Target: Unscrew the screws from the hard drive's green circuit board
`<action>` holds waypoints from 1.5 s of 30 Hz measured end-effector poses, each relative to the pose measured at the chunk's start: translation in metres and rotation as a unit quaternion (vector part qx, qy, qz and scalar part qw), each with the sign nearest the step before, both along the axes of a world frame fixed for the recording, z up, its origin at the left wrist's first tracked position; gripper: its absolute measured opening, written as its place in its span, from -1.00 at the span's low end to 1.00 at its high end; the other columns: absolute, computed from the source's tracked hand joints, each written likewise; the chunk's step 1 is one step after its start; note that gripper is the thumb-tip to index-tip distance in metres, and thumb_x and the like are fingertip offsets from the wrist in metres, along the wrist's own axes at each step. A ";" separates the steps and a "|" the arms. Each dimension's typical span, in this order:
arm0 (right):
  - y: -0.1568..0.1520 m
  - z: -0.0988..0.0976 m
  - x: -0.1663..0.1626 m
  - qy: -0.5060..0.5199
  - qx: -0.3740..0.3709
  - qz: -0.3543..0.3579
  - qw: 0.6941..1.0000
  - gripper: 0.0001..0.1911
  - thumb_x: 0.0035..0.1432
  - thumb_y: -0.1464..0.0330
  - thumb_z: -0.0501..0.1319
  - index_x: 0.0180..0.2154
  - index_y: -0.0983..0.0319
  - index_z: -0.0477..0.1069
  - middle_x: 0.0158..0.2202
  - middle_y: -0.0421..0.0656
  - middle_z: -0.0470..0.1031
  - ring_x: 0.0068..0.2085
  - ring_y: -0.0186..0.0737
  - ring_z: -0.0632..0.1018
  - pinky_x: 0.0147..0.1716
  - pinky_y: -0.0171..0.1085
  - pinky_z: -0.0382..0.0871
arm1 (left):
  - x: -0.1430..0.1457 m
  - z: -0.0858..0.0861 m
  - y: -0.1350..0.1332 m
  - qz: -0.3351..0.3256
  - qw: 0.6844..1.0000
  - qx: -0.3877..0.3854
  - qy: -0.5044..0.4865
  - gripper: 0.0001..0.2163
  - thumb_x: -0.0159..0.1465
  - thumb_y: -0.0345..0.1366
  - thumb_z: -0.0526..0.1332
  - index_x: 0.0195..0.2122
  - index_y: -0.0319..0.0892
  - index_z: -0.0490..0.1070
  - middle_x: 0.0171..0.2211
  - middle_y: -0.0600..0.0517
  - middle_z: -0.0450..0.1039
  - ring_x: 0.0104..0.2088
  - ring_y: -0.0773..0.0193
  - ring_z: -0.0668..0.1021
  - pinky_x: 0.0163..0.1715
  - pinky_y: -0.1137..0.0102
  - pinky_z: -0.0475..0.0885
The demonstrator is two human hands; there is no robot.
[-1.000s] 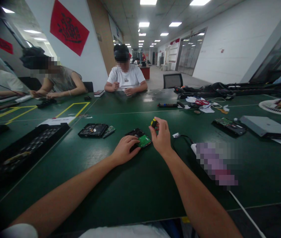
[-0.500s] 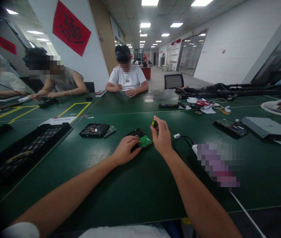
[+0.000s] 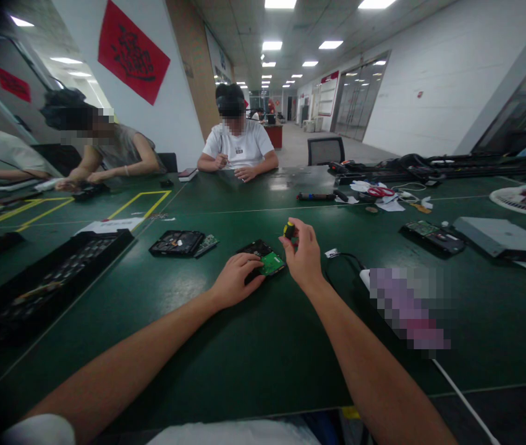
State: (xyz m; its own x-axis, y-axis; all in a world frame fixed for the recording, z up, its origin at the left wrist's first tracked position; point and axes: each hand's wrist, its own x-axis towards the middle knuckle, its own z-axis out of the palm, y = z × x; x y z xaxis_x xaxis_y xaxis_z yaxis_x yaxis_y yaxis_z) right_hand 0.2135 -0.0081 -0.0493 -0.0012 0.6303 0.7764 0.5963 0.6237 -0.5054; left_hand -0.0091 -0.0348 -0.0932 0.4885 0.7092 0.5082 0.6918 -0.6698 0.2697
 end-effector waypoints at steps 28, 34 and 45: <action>-0.001 0.002 0.001 -0.031 -0.003 0.014 0.999 -0.52 0.33 0.27 0.13 0.25 0.08 0.22 0.06 -0.02 0.45 -0.01 -0.02 0.54 0.01 0.04 0.47 | -0.001 0.000 0.001 -0.001 1.000 0.000 0.002 -0.73 0.30 -0.14 0.22 -0.02 -0.10 0.46 0.01 -0.08 0.47 0.04 0.04 0.48 0.12 0.04 0.35; 0.000 0.004 0.004 0.010 -0.059 0.104 0.993 -0.53 0.35 0.31 0.09 0.26 0.08 0.14 0.06 -0.06 0.46 -0.07 -0.13 0.59 0.03 0.00 0.47 | -0.001 -0.001 0.000 0.002 1.000 -0.001 0.000 -0.73 0.30 -0.13 0.21 -0.02 -0.09 0.46 0.01 -0.09 0.46 0.04 0.03 0.48 0.11 0.04 0.35; -0.005 0.006 0.003 -0.023 -0.012 0.018 0.999 -0.51 0.30 0.24 0.18 0.23 0.06 0.24 -0.03 -0.04 0.42 -0.14 -0.09 0.51 -0.09 0.00 0.51 | -0.001 0.000 0.000 -0.001 1.000 0.000 -0.005 -0.72 0.30 -0.15 0.22 0.00 -0.09 0.45 0.01 -0.09 0.46 0.04 0.03 0.48 0.11 0.04 0.35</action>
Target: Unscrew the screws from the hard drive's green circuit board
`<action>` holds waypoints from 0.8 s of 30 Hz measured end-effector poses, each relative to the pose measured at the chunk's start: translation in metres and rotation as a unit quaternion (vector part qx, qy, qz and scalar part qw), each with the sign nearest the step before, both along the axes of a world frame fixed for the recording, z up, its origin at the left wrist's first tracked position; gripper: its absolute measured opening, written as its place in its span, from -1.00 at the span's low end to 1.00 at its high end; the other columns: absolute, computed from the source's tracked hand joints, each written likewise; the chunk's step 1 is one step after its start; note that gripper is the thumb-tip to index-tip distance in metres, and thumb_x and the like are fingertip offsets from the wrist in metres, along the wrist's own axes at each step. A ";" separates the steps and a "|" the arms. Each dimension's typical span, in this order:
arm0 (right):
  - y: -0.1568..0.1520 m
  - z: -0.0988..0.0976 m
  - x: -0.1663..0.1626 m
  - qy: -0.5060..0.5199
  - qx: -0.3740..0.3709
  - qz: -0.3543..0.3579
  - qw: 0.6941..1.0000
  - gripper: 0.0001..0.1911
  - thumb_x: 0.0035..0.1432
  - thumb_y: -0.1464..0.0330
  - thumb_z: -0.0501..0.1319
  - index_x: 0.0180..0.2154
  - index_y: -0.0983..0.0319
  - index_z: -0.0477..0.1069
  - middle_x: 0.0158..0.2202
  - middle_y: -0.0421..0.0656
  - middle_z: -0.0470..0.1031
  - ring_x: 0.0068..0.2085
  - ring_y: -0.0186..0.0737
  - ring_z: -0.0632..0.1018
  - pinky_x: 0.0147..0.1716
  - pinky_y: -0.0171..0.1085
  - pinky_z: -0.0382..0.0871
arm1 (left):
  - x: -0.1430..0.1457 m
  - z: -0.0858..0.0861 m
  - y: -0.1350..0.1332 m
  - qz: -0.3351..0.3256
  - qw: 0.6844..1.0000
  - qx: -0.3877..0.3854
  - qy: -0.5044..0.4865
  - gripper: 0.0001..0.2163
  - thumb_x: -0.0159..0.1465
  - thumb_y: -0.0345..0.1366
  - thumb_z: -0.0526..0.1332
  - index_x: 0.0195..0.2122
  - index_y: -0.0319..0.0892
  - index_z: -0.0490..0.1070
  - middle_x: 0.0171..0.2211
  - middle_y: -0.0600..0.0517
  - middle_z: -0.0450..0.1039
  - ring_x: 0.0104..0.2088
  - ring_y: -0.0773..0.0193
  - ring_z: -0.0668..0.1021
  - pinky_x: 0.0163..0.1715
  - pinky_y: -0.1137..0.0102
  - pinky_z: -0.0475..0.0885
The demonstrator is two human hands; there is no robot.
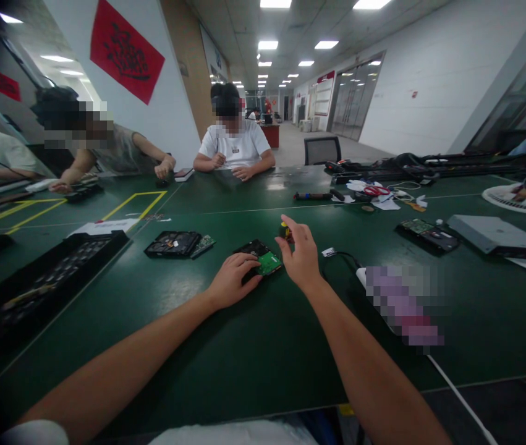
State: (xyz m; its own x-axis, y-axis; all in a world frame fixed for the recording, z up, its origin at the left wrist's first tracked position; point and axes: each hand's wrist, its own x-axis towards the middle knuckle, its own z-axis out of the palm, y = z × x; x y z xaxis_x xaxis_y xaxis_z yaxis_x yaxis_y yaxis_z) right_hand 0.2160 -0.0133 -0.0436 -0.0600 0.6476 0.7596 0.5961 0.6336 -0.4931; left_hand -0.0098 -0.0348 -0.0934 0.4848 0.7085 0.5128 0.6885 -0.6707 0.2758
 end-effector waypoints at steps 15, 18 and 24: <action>-0.001 -0.006 -0.002 -0.010 -0.009 0.011 1.000 -0.45 0.34 0.28 0.10 0.32 0.05 0.11 0.05 -0.02 0.41 -0.07 -0.04 0.52 0.00 0.05 0.47 | 0.001 0.000 0.001 -0.001 1.000 0.003 0.001 -0.73 0.29 -0.15 0.23 -0.02 -0.10 0.46 0.00 -0.08 0.47 0.04 0.04 0.48 0.10 0.05 0.36; 0.000 -0.007 -0.002 0.007 -0.012 0.017 1.000 -0.44 0.34 0.27 0.11 0.32 0.06 0.08 0.11 0.00 0.38 -0.04 -0.04 0.51 -0.01 0.04 0.48 | 0.000 -0.001 0.001 -0.001 1.000 0.000 0.004 -0.72 0.30 -0.15 0.22 -0.02 -0.11 0.46 0.01 -0.09 0.47 0.04 0.03 0.48 0.10 0.04 0.36; -0.001 -0.004 -0.001 -0.022 -0.007 -0.025 0.999 -0.47 0.29 0.25 0.18 0.26 0.08 0.21 -0.01 -0.02 0.36 -0.14 -0.07 0.49 -0.12 0.00 0.51 | 0.000 0.000 0.001 -0.003 1.000 -0.002 0.006 -0.71 0.31 -0.14 0.21 0.00 -0.11 0.46 0.01 -0.10 0.47 0.04 0.02 0.48 0.10 0.03 0.35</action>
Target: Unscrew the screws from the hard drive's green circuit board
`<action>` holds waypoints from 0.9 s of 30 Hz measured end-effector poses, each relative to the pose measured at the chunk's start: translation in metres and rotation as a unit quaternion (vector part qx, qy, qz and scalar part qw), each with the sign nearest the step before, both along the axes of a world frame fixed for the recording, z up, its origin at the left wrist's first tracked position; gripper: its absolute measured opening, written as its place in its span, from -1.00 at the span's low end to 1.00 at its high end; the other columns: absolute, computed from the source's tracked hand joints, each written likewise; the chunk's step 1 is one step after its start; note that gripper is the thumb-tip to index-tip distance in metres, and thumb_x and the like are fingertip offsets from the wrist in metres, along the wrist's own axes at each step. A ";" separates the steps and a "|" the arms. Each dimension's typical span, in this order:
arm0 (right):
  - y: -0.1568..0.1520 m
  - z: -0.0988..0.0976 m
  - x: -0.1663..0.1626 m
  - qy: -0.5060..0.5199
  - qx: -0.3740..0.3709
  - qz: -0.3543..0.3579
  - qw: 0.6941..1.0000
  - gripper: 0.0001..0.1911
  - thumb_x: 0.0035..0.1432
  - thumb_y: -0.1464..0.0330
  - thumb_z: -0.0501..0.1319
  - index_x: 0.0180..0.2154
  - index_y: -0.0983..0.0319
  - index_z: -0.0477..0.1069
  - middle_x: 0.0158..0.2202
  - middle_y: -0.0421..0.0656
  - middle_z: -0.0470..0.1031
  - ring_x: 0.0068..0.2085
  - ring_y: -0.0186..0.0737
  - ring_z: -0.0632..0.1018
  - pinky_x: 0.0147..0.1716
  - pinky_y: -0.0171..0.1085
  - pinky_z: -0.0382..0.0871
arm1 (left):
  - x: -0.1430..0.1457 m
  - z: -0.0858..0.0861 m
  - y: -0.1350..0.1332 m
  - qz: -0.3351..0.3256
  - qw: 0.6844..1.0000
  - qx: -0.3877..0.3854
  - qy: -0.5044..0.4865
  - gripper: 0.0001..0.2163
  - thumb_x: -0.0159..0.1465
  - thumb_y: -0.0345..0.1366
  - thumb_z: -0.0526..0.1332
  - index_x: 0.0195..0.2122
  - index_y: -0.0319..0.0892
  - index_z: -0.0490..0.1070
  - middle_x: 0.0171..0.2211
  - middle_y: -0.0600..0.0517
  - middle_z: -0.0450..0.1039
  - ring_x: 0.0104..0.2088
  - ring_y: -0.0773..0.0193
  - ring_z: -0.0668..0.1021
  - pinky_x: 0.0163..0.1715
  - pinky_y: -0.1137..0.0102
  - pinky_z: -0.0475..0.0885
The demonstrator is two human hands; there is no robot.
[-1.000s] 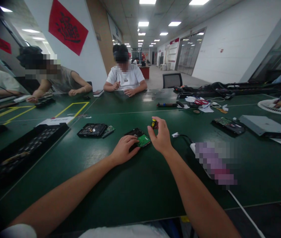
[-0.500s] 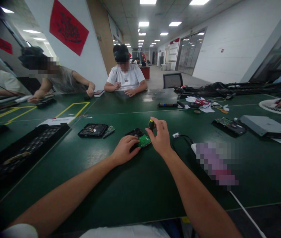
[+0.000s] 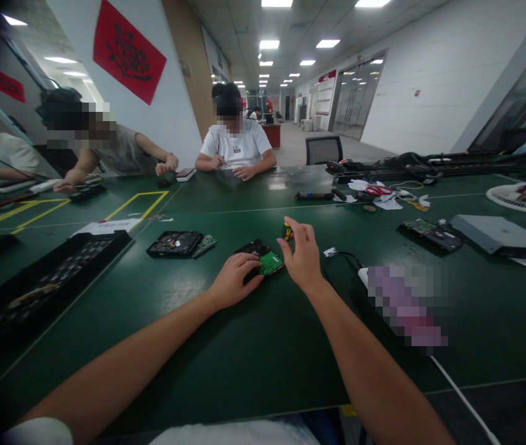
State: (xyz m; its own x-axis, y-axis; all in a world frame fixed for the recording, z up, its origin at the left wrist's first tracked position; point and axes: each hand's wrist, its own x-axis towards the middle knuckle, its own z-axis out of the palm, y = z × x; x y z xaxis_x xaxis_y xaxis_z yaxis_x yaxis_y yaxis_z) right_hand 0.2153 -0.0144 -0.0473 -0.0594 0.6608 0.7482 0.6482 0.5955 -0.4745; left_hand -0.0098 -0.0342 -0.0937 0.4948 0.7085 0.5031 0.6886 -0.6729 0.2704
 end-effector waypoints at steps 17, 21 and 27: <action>-0.001 -0.001 -0.001 0.015 0.005 0.024 1.000 -0.45 0.32 0.32 0.11 0.30 0.12 0.11 0.05 0.01 0.31 -0.11 -0.09 0.49 -0.04 0.00 0.49 | 0.000 -0.001 0.001 0.006 1.000 0.004 -0.003 -0.72 0.30 -0.14 0.22 -0.01 -0.10 0.46 0.01 -0.09 0.46 0.04 0.03 0.47 0.11 0.03 0.35; 0.000 -0.004 -0.002 0.020 0.006 0.025 0.999 -0.44 0.31 0.28 0.14 0.30 0.12 0.11 0.05 0.01 0.32 -0.11 -0.09 0.48 -0.06 0.01 0.50 | 0.000 -0.001 0.000 0.005 1.000 0.003 -0.002 -0.71 0.30 -0.13 0.22 0.00 -0.10 0.46 0.01 -0.08 0.46 0.04 0.03 0.47 0.11 0.04 0.36; 0.001 -0.003 0.000 0.018 -0.003 0.020 1.000 -0.46 0.31 0.24 0.15 0.28 0.08 0.17 -0.03 -0.02 0.35 -0.13 -0.08 0.48 -0.09 0.02 0.52 | -0.001 -0.001 0.000 0.003 1.000 -0.001 -0.003 -0.71 0.30 -0.13 0.21 0.00 -0.10 0.46 0.01 -0.09 0.47 0.04 0.03 0.47 0.10 0.03 0.36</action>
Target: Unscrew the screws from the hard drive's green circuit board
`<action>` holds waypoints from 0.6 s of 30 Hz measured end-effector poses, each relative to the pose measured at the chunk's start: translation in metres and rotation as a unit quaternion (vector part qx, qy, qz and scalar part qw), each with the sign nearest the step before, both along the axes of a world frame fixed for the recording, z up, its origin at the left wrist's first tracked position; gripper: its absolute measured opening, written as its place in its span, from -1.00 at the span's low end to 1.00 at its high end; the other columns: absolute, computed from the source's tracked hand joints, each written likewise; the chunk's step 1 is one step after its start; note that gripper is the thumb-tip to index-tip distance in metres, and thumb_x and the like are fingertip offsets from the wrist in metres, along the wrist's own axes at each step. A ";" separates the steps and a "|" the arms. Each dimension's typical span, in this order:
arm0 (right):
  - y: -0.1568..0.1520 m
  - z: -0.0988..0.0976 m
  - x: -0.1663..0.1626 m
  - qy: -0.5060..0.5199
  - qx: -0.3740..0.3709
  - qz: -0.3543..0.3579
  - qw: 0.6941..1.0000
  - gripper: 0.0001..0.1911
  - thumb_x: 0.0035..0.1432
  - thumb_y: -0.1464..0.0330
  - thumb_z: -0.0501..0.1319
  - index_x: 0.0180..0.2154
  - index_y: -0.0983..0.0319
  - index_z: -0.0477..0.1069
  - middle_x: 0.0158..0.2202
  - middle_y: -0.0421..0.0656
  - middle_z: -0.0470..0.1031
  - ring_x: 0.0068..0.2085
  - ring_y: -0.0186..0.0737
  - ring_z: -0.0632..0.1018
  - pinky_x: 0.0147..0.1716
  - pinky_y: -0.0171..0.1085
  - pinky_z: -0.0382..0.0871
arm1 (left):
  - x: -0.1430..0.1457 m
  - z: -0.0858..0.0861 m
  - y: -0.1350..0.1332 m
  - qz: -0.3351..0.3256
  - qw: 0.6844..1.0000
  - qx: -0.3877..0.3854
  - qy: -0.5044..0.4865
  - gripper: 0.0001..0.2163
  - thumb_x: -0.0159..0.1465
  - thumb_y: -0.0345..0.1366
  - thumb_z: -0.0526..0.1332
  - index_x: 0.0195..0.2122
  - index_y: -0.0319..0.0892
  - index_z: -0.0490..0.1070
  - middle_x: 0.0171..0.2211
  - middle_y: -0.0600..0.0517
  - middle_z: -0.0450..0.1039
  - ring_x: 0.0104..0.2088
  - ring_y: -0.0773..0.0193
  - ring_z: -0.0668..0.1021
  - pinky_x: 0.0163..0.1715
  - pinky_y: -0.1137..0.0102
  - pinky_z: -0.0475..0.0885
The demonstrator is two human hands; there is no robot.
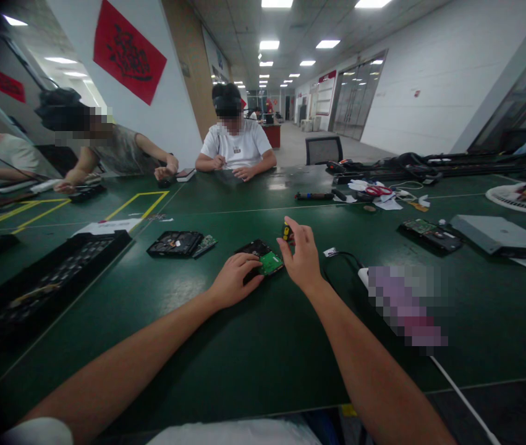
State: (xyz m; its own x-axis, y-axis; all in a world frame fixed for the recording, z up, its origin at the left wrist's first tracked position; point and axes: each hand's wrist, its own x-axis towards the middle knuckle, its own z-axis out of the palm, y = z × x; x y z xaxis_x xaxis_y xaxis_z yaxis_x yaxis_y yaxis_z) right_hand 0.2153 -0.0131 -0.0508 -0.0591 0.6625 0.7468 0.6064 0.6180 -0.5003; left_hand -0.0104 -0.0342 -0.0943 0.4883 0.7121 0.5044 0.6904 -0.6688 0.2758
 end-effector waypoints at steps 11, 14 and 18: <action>0.000 -0.002 -0.004 0.149 -0.120 0.149 0.970 -0.43 0.32 0.18 0.13 0.31 -0.02 0.07 0.02 -0.09 0.41 -0.06 -0.12 0.55 -0.28 -0.14 0.63 | 0.000 -0.001 0.001 -0.003 1.000 0.002 0.002 -0.71 0.30 -0.15 0.22 0.00 -0.10 0.45 0.01 -0.09 0.46 0.04 0.04 0.48 0.09 0.04 0.37; 0.003 -0.004 -0.005 0.197 -0.132 0.175 0.956 -0.46 0.30 0.15 0.16 0.26 -0.02 0.12 -0.03 -0.13 0.39 -0.10 -0.17 0.57 -0.26 -0.14 0.64 | 0.000 0.000 0.000 -0.004 1.000 0.003 0.003 -0.72 0.30 -0.15 0.22 -0.01 -0.10 0.45 0.01 -0.09 0.46 0.04 0.05 0.48 0.10 0.05 0.37; 0.008 -0.006 -0.002 0.229 -0.145 0.192 0.943 -0.48 0.31 0.13 0.15 0.24 -0.02 0.13 -0.01 -0.13 0.34 -0.11 -0.19 0.58 -0.26 -0.14 0.65 | 0.000 0.000 0.001 -0.003 1.000 0.001 0.003 -0.72 0.30 -0.15 0.21 0.00 -0.10 0.45 0.02 -0.09 0.46 0.03 0.04 0.48 0.10 0.04 0.36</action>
State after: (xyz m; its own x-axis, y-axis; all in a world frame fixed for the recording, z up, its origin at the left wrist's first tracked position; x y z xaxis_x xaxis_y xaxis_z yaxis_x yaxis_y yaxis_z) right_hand 0.2131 -0.0048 -0.0563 -0.0507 0.8380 0.5432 0.0448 0.5453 -0.8370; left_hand -0.0107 -0.0336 -0.0939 0.4966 0.7073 0.5031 0.6877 -0.6743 0.2690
